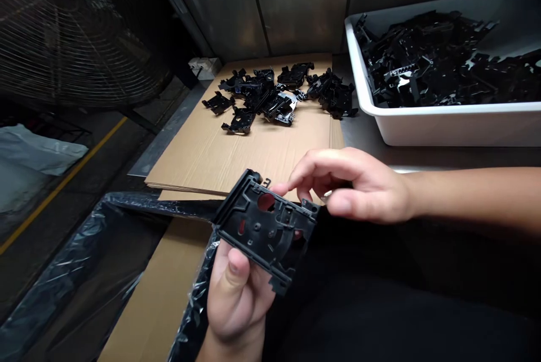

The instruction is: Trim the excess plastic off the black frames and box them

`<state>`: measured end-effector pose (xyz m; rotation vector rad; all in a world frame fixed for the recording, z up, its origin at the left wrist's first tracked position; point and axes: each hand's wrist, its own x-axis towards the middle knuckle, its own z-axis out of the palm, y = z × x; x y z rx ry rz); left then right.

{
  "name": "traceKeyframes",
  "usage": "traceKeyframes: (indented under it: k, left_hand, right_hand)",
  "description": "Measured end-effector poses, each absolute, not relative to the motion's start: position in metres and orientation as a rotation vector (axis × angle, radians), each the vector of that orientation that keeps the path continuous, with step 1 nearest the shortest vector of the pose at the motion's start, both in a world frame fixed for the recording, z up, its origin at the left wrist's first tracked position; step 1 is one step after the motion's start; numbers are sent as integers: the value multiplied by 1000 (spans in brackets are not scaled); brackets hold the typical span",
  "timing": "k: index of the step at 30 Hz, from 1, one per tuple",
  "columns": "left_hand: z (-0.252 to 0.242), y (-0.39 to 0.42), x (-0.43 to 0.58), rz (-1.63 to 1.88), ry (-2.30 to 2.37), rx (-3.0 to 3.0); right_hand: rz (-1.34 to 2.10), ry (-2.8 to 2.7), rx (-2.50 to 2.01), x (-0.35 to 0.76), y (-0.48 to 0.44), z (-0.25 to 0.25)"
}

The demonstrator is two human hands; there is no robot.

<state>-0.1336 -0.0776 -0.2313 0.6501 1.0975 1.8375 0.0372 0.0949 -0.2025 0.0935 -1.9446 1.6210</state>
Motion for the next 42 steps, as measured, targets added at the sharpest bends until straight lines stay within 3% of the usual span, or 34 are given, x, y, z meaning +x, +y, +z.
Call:
traceKeyframes:
  k: [9,14,22,32,42]
  left_hand:
    - [-233,-70,-148,1837,1124,877]
    - [-232,-74,-153,1782,1265,1140]
    - [-233,-75,-165,1830,1336,1214]
    - [-236,-72,-162,1781,1338,1254]
    - [-241,-70,-160,1945,1379,1121]
  right_hand:
    - [1164,-2063,97,32,93,-216]
    - [1220,-2045,154,29,92,-221]
    - [1600,-1768,175,28,98,-223]
    - [1425,-1993,171,26,103,-217]
    - [1212,-1983,117,27,89,-227]
